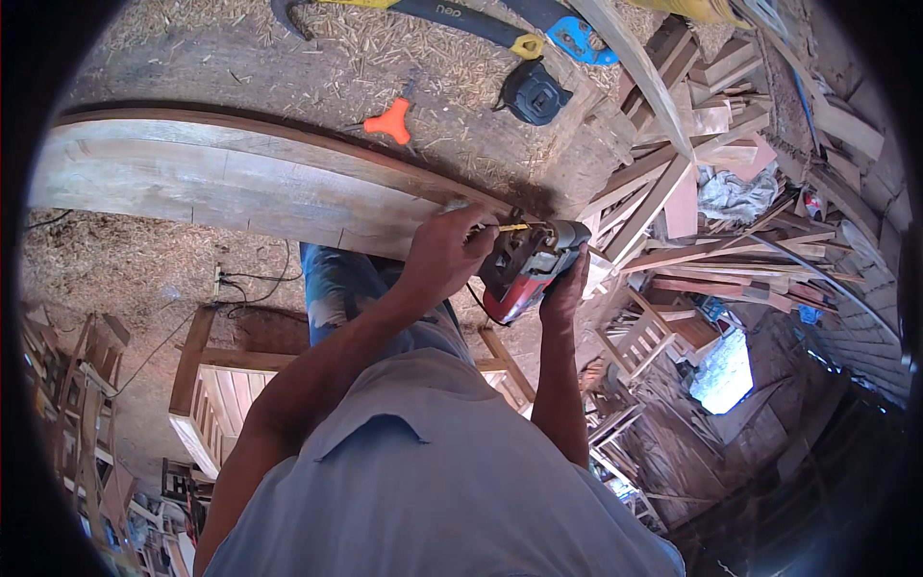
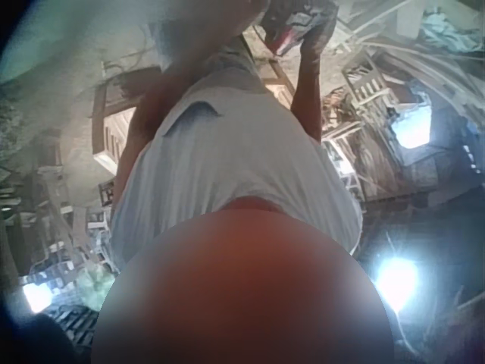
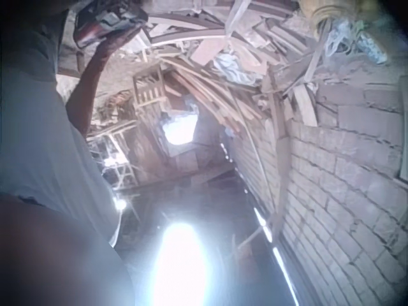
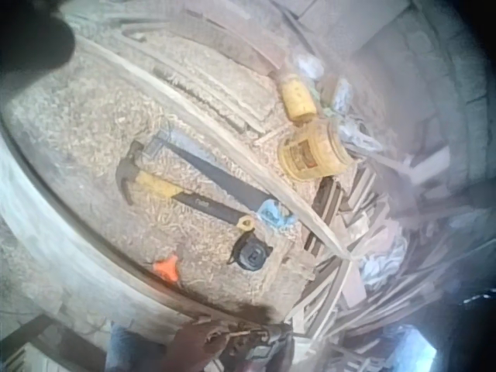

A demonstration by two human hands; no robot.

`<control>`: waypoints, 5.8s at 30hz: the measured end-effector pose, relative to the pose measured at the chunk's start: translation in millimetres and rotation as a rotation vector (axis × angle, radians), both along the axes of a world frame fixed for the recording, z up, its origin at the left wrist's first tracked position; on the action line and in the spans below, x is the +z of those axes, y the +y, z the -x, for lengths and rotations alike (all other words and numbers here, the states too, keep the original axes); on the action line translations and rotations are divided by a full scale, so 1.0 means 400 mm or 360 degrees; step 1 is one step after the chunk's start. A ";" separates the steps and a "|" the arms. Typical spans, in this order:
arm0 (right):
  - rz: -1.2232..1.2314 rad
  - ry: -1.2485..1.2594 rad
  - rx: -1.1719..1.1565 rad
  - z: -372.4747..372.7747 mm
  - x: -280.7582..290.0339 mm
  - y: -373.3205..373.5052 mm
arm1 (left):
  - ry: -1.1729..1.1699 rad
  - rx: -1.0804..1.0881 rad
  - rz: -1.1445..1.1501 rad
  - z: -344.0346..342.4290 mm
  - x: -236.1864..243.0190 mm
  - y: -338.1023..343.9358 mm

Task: The person cuts a wooden plank along a marked line using a jigsaw.

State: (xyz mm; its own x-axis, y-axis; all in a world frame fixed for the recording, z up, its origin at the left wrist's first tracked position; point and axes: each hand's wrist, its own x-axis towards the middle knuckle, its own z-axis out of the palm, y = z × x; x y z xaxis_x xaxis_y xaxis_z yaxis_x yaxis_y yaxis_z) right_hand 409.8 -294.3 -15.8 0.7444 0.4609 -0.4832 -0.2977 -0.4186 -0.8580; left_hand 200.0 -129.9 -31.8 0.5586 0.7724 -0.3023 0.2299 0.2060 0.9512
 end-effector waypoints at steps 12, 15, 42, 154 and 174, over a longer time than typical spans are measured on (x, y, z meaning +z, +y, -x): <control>0.0219 -0.0155 -0.0140 -0.042 -0.058 -0.081 | -0.0114 0.0063 0.0415 0.022 0.043 -0.009; 0.0249 -0.0085 -0.0237 -0.045 -0.063 -0.092 | -0.0063 -0.0042 0.0398 0.030 0.055 -0.003; 0.0400 -0.0071 -0.0429 0.001 -0.020 -0.045 | -0.0131 -0.0140 0.0595 -0.004 0.052 0.001; -0.0590 0.0607 0.0243 0.330 0.042 0.017 | -0.0239 -0.0001 0.1048 0.059 0.390 0.108; -0.0117 -0.0777 -0.0174 0.426 0.323 0.109 | -0.0096 -0.0513 0.0855 0.112 0.372 0.202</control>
